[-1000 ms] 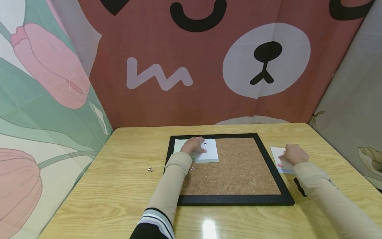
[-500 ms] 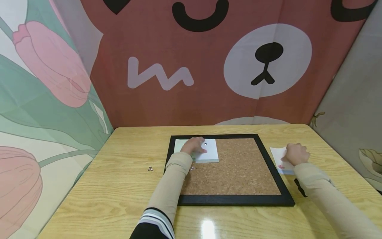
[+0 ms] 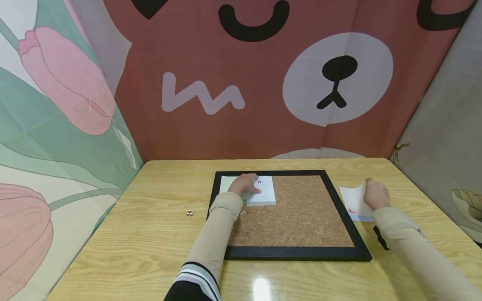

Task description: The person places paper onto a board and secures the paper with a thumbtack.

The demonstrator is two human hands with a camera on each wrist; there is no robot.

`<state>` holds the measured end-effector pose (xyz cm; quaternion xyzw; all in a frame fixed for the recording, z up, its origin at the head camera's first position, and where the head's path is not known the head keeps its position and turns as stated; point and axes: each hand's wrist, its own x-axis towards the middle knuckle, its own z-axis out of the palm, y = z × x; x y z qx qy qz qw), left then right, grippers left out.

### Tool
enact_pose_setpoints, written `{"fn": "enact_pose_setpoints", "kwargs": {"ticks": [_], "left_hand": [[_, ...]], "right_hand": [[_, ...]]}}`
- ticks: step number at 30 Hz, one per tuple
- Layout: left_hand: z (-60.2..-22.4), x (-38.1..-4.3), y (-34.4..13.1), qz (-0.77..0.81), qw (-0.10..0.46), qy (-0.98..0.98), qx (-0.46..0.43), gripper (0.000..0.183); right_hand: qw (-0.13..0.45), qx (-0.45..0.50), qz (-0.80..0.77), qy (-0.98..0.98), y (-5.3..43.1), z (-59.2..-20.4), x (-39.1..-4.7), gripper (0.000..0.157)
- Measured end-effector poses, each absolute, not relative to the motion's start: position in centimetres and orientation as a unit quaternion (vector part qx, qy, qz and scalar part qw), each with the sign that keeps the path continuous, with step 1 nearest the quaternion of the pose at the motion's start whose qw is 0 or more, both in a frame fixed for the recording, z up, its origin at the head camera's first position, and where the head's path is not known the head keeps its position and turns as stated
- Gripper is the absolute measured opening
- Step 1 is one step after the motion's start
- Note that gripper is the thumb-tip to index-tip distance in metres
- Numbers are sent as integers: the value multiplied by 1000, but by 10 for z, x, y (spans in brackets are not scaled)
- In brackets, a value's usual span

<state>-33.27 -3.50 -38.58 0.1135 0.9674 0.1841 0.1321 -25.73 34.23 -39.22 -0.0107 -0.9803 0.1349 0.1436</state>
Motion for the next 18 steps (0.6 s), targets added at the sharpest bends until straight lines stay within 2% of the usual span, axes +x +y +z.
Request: {"fn": "enact_pose_setpoints", "kwargs": {"ticks": [5,10,13,18], "left_hand": [[-386,-333,-35,180,132,968,112,60],[-386,-334,-35,173,132,969,115,60],[-387,-335,-35,179,134,969,109,60],[-388,-335,-34,182,129,969,106,60]], "right_hand": [[159,12,154,-975,348,-391,-259,31],[129,15,167,-977,355,-386,-261,50],[108,8,174,-979,358,-384,-260,47],[85,2,177,-981,363,-382,-258,30]]}}
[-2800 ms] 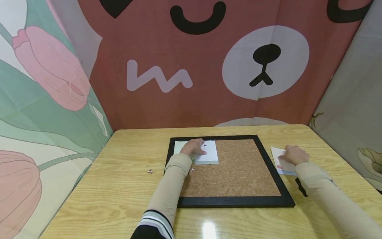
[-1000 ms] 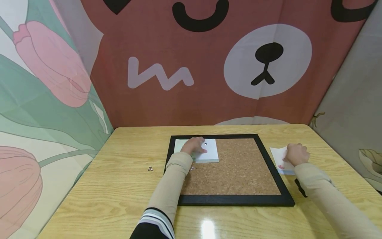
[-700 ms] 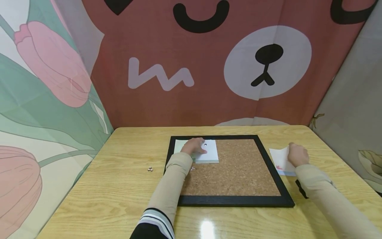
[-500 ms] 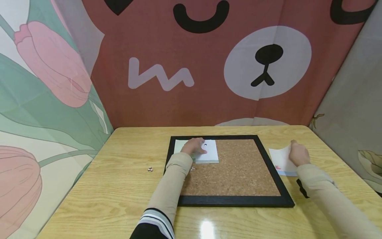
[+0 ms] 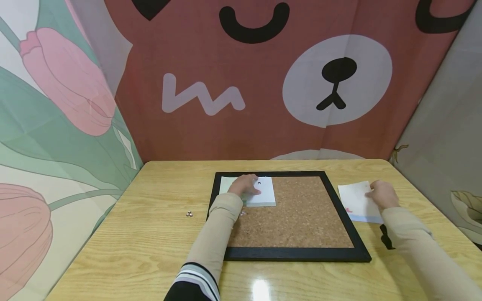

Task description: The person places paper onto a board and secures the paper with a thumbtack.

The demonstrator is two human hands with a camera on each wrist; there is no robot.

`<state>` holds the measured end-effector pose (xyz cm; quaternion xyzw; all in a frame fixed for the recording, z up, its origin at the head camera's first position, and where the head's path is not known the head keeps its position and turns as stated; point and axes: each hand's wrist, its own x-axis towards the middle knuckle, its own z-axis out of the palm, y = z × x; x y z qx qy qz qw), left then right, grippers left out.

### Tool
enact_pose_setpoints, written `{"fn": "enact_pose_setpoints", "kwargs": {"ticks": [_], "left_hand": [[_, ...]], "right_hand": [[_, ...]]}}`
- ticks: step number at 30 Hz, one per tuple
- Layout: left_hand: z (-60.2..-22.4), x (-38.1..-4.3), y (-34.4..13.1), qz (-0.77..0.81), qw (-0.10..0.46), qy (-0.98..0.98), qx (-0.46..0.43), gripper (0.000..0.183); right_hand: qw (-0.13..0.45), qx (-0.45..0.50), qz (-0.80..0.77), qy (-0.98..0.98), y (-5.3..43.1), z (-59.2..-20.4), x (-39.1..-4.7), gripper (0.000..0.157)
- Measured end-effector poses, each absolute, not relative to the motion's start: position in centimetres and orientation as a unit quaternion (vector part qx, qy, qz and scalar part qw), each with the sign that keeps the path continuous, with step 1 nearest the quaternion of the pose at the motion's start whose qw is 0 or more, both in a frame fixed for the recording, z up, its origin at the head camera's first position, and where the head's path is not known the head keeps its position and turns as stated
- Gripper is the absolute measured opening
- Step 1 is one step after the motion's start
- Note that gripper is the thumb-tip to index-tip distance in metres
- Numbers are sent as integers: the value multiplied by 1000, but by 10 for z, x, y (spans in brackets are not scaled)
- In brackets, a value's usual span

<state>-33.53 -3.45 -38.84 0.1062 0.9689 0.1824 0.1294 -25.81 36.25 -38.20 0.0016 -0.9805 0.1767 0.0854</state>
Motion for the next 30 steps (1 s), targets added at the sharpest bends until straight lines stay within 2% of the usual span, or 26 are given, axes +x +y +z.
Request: {"fn": "enact_pose_setpoints", "kwargs": {"ticks": [6,15,23,30], "left_hand": [[-389,-336,-34,172,125,971,110,60],[-389,-336,-34,175,129,970,109,61],[-389,-335,-35,175,128,970,109,61],[-389,-336,-35,181,127,969,111,62]], "right_hand": [[77,3,165,-983,366,-384,-258,25],[106,-2,185,-977,369,-388,-262,36],[108,3,207,-972,368,-386,-263,36],[79,-25,214,-973,366,-384,-266,35]]}}
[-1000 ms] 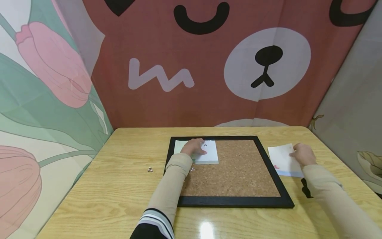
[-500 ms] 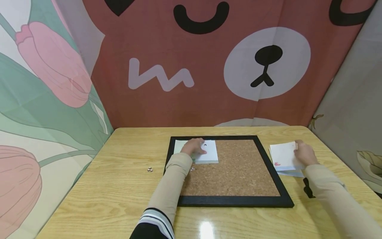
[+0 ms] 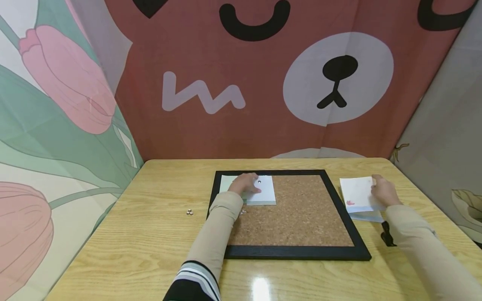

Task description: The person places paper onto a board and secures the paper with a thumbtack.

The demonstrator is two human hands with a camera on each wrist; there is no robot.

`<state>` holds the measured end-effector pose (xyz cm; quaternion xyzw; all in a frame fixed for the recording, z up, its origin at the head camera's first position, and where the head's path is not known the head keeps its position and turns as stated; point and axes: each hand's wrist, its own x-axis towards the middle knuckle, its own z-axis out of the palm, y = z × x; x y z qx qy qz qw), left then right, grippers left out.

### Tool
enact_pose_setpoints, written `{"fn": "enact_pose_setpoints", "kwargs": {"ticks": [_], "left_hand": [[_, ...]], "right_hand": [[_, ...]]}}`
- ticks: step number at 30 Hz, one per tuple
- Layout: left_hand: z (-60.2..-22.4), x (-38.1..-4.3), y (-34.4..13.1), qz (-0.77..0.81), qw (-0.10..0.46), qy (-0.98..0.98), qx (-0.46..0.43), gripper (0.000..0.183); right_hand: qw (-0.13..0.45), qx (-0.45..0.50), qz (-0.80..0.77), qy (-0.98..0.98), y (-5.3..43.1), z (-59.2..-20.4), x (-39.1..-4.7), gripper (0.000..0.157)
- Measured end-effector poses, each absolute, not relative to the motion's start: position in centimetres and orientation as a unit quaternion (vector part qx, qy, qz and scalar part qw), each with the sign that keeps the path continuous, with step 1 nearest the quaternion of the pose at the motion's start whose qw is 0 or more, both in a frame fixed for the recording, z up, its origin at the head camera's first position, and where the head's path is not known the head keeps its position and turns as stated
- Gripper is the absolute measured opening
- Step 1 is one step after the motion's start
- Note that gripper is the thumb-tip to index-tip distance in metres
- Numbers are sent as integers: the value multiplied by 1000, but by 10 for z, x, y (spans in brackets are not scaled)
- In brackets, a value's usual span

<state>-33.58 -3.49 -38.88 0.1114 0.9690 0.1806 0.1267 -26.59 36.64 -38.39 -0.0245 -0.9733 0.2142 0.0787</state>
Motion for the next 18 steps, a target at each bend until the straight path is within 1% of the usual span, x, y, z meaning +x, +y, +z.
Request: {"fn": "enact_pose_setpoints", "kwargs": {"ticks": [6,18], "left_hand": [[-388,-336,-36,167,124,970,125,61],[-386,-335,-37,165,123,969,135,60]], "right_hand": [[64,-41,223,-972,368,-382,-266,36],[64,-9,260,-963,358,-382,-263,37]]}}
